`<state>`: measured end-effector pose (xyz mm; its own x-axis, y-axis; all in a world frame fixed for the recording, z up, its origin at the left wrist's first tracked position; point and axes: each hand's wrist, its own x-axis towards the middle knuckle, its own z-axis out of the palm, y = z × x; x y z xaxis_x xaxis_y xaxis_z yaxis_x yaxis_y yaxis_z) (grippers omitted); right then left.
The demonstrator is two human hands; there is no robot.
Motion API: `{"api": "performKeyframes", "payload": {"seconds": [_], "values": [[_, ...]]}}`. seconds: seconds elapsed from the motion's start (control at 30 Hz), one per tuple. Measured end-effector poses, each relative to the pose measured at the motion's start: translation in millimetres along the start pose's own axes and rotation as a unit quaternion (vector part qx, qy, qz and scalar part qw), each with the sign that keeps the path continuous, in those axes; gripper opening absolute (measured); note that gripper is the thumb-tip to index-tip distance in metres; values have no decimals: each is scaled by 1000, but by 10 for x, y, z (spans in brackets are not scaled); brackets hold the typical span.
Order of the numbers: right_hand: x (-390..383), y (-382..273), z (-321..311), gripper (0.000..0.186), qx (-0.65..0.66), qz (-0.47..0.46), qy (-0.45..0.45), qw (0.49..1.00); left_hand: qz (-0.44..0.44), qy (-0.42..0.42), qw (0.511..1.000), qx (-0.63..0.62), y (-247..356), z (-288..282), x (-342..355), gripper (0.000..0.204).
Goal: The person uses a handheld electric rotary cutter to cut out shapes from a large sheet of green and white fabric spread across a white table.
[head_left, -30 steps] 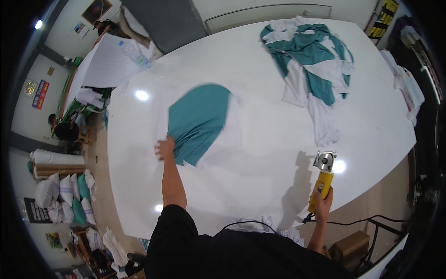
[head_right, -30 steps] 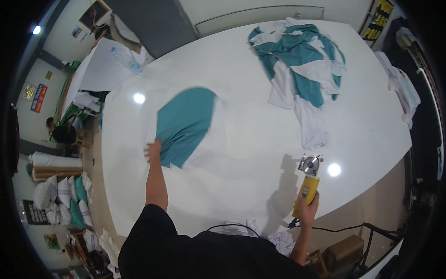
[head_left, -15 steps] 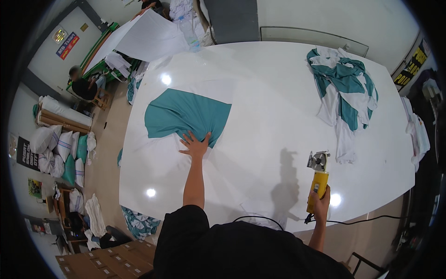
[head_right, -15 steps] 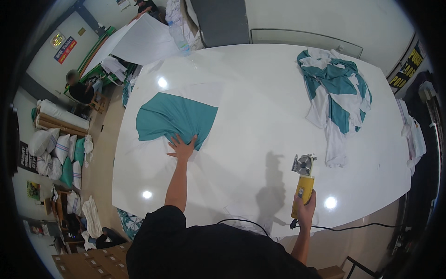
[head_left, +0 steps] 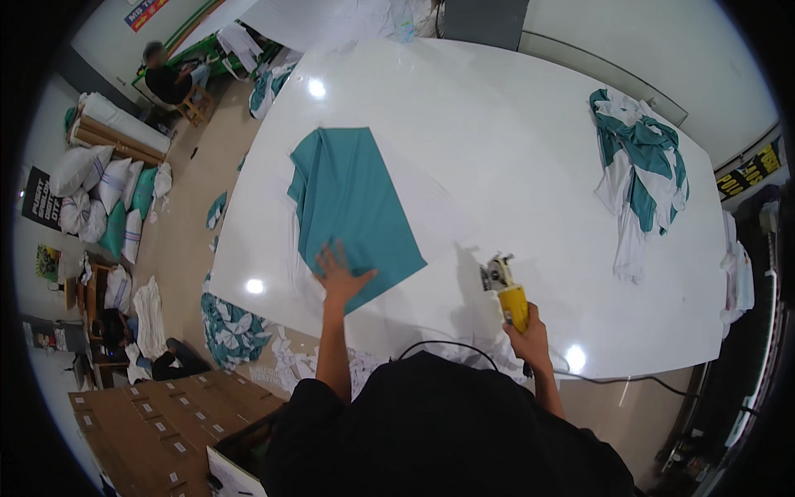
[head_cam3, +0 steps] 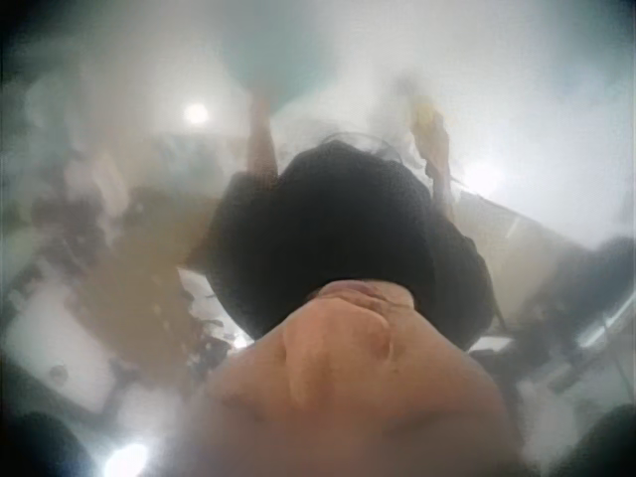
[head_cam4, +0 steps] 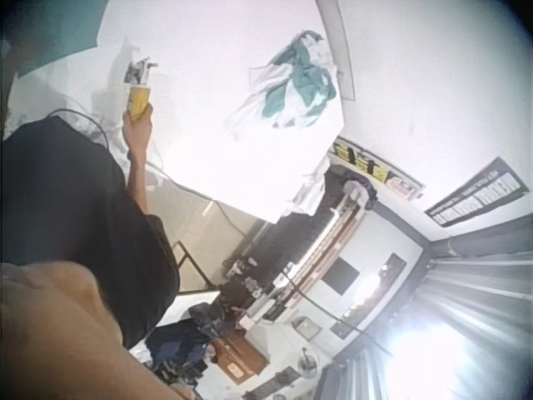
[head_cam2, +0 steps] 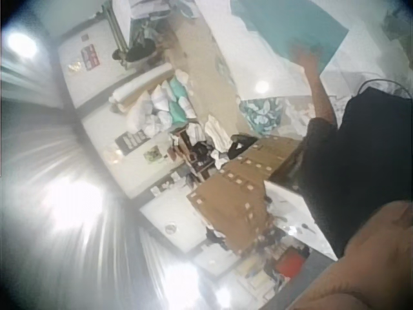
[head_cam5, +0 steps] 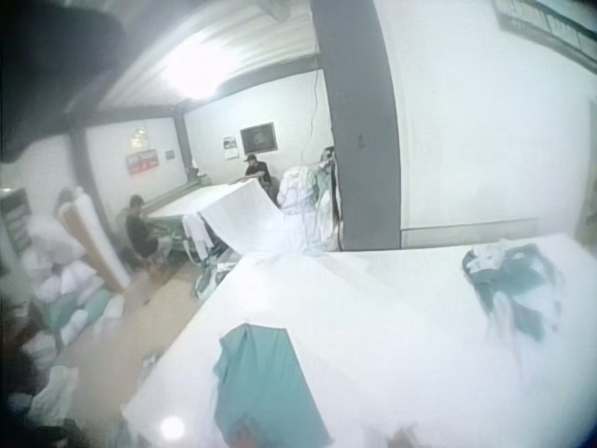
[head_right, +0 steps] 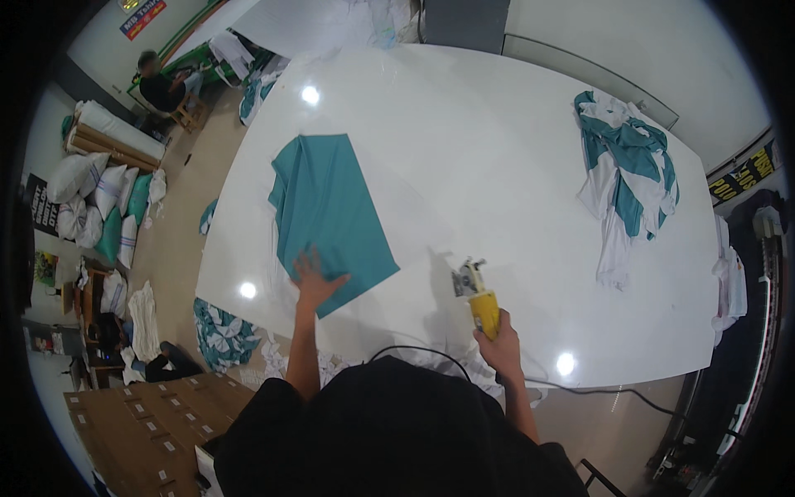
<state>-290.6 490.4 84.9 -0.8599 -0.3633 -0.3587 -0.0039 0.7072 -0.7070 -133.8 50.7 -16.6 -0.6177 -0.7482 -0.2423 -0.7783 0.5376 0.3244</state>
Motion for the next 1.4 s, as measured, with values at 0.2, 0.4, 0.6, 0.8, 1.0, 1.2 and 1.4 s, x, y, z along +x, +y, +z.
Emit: {"api": "performKeyframes", "payload": {"seconds": [0.2,0.4,0.6,0.8,1.0,1.2,1.4], "values": [[-30,-128,470,68,-156,-98,-35,982,63,-80,994,33,454,221,-36,138],[-236,-250,585,69,-219,-109,-72,967,84,-86,992,32,275,340,-310,140],[-192,-231,782,71,-226,-135,-89,961,80,-52,995,25,70,320,-320,141],[-48,-377,930,71,-243,-151,-82,955,59,-106,992,25,-21,127,-373,140],[-5,-438,975,71,-244,-150,-75,955,64,-113,991,14,-26,116,-358,140],[31,-513,977,73,-228,-151,-77,959,63,-120,991,13,-10,92,-363,140],[82,-586,991,66,-247,-146,-86,954,64,-115,991,12,-23,108,-362,141]]}}
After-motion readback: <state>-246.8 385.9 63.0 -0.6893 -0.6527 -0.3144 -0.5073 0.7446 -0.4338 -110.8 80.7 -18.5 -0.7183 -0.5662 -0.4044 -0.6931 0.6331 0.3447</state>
